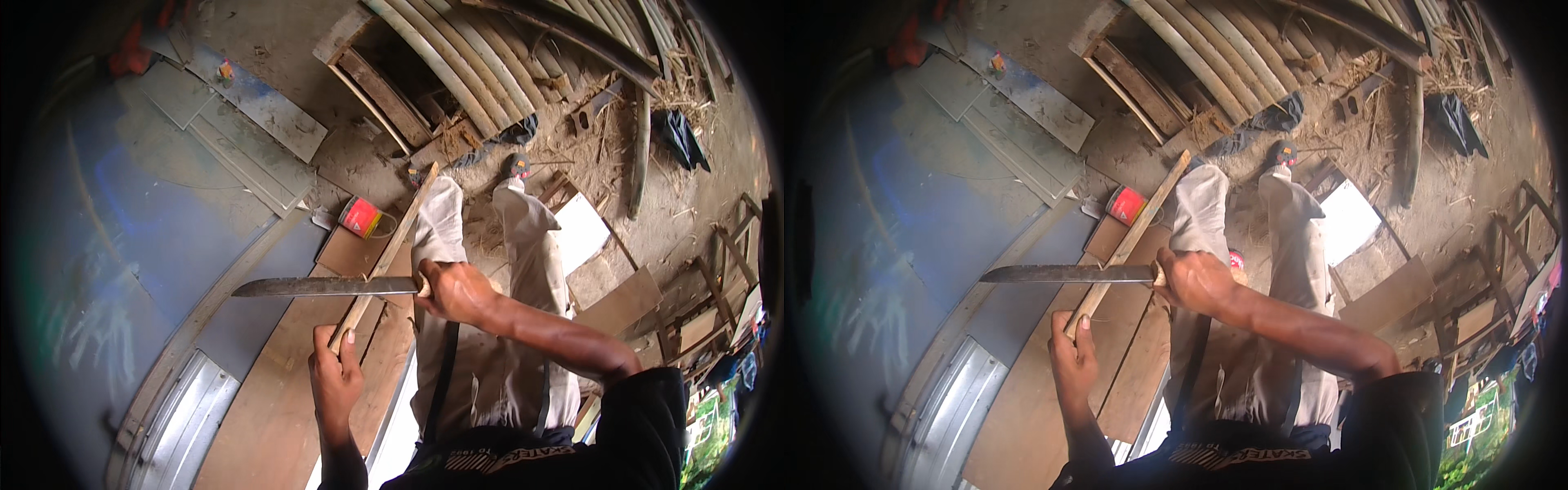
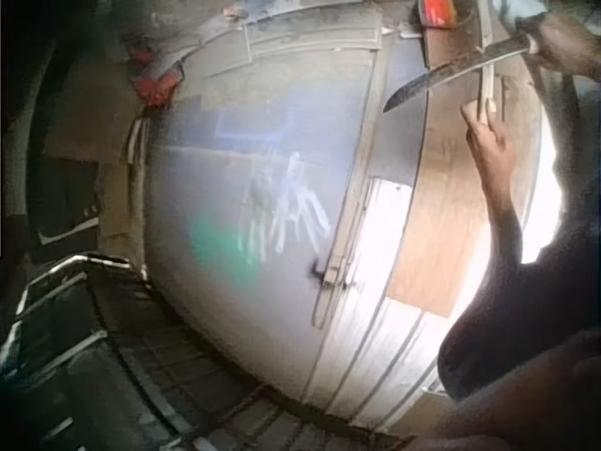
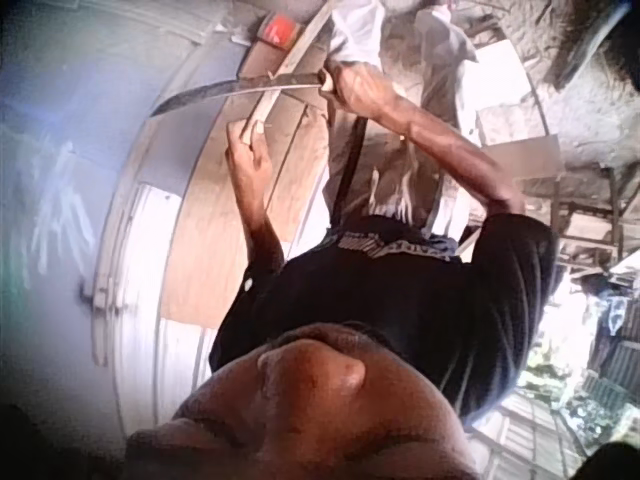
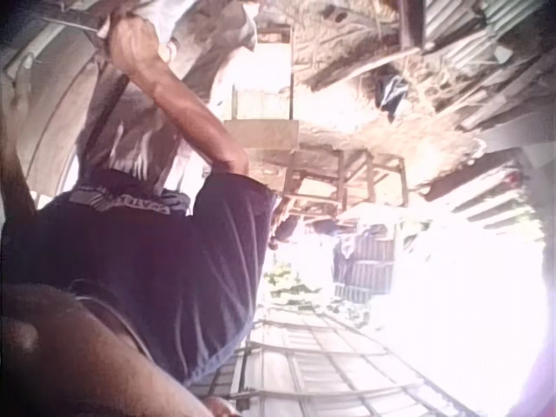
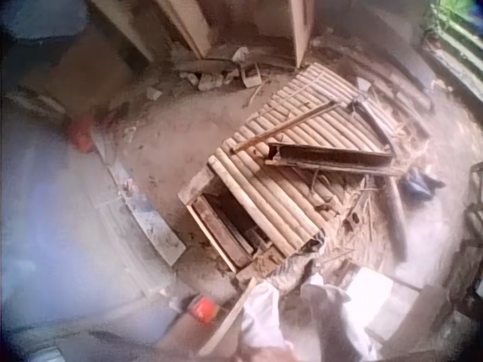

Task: The person is assembling a bamboo structure, likely a chair or bench. They use a hammer to drive nails into bamboo slats and a machete to cut and shape bamboo pieces. The person works on the floor, arranging and securing the bamboo components.

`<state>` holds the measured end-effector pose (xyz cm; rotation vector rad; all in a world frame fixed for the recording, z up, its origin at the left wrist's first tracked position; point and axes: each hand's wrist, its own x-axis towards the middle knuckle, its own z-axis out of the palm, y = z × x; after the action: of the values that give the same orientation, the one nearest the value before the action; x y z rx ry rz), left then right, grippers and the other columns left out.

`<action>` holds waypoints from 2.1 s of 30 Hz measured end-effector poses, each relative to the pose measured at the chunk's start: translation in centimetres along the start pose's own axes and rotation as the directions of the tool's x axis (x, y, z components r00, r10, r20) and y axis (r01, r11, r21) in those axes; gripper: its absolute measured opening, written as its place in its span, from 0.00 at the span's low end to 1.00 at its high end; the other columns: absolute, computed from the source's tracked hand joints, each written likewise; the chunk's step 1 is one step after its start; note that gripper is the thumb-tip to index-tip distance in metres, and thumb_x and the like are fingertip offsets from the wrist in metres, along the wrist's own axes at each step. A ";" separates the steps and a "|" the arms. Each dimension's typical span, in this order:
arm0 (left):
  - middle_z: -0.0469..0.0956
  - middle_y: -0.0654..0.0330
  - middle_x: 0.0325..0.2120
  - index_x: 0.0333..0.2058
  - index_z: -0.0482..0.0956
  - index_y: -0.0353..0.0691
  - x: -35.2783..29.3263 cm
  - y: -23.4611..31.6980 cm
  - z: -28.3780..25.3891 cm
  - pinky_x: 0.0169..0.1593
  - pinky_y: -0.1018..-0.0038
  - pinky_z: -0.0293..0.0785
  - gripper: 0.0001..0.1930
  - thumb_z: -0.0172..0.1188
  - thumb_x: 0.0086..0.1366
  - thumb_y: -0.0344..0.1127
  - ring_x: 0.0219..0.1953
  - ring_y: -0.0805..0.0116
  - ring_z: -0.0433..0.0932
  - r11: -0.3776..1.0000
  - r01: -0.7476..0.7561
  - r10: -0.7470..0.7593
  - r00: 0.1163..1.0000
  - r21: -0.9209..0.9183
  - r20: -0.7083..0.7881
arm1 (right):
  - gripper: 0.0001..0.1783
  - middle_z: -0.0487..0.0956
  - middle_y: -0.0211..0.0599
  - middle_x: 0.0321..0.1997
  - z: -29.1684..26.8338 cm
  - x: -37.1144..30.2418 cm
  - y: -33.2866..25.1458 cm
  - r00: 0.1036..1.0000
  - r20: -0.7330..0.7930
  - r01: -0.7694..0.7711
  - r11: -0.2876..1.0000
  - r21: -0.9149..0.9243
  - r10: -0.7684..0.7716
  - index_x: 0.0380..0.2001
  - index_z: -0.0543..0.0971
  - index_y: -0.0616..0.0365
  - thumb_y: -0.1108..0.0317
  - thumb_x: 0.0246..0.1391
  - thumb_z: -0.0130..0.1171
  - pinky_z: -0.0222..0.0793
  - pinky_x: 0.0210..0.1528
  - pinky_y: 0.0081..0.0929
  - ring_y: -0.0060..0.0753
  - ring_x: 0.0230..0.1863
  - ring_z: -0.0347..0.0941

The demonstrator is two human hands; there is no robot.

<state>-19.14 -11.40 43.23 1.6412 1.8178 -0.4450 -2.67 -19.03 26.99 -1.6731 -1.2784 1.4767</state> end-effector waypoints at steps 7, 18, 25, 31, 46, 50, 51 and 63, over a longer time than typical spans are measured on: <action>0.77 0.48 0.26 0.40 0.69 0.33 -0.5 1.3 0.6 0.32 0.65 0.70 0.07 0.52 0.71 0.31 0.27 0.54 0.77 0.987 -0.160 0.158 0.985 -0.014 -0.076 | 0.20 0.78 0.51 0.21 -0.5 1.0 1.3 0.996 0.072 -0.045 0.997 -0.060 0.049 0.41 0.73 0.62 0.61 0.51 0.66 0.74 0.26 0.48 0.57 0.21 0.77; 0.77 0.47 0.23 0.39 0.68 0.34 -0.6 1.5 0.5 0.30 0.62 0.72 0.06 0.53 0.70 0.29 0.25 0.46 0.78 0.974 -0.224 0.225 0.972 0.028 -0.065 | 0.19 0.80 0.59 0.24 -4.0 3.3 4.5 0.963 0.120 -0.224 0.966 -0.133 0.240 0.33 0.80 0.66 0.57 0.50 0.65 0.78 0.33 0.48 0.60 0.28 0.80; 0.78 0.47 0.23 0.41 0.68 0.34 -0.7 1.1 1.0 0.28 0.61 0.72 0.06 0.55 0.68 0.28 0.25 0.44 0.79 0.973 -0.222 0.224 0.974 0.054 -0.029 | 0.20 0.79 0.58 0.23 -2.9 1.8 4.6 0.964 0.226 -0.134 0.989 -0.058 0.143 0.38 0.78 0.64 0.57 0.51 0.66 0.77 0.33 0.47 0.61 0.28 0.79; 0.77 0.43 0.24 0.40 0.68 0.34 -1.0 1.2 1.3 0.30 0.59 0.72 0.06 0.55 0.69 0.27 0.29 0.41 0.80 0.968 -0.245 0.246 0.969 0.056 -0.020 | 0.18 0.80 0.57 0.27 -4.1 0.9 1.3 0.928 0.370 -0.008 0.990 0.138 -0.044 0.36 0.77 0.64 0.60 0.50 0.65 0.76 0.32 0.49 0.61 0.28 0.79; 0.76 0.46 0.24 0.40 0.67 0.32 -1.2 -0.6 1.7 0.30 0.64 0.71 0.05 0.53 0.70 0.26 0.26 0.46 0.79 0.984 -0.178 0.178 0.984 0.010 -0.032 | 0.21 0.80 0.60 0.25 -3.0 1.9 7.1 0.969 0.136 -0.198 0.978 -0.065 0.205 0.37 0.77 0.66 0.57 0.50 0.63 0.78 0.36 0.51 0.65 0.31 0.80; 0.76 0.46 0.24 0.40 0.68 0.32 -1.0 -1.4 1.4 0.31 0.64 0.71 0.05 0.53 0.70 0.27 0.27 0.46 0.79 0.988 -0.150 0.150 0.989 0.036 -0.010 | 0.19 0.81 0.58 0.25 -1.2 1.6 9.1 0.983 0.128 -0.118 0.988 -0.104 0.131 0.37 0.78 0.64 0.58 0.50 0.63 0.78 0.37 0.51 0.63 0.30 0.80; 0.76 0.46 0.24 0.40 0.68 0.32 -0.9 -1.6 1.3 0.31 0.63 0.71 0.05 0.53 0.70 0.27 0.27 0.47 0.78 0.993 -0.110 0.110 0.994 0.042 -0.004 | 0.20 0.80 0.60 0.25 -0.8 1.7 9.8 0.993 0.057 -0.094 0.990 -0.104 0.100 0.36 0.78 0.66 0.58 0.51 0.61 0.78 0.38 0.52 0.66 0.30 0.79; 0.77 0.47 0.25 0.40 0.68 0.33 -1.1 -1.9 2.1 0.32 0.64 0.72 0.07 0.53 0.70 0.30 0.27 0.50 0.79 0.984 -0.177 0.175 0.982 -0.020 -0.073 | 0.22 0.81 0.65 0.33 -1.2 3.2 18.5 0.897 -0.063 -0.442 0.881 -0.168 0.438 0.37 0.80 0.66 0.54 0.52 0.58 0.77 0.44 0.50 0.65 0.39 0.80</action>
<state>-20.52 -13.88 42.03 1.8015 1.7023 -0.2871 3.61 -23.06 9.73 -2.2061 -1.0858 1.6235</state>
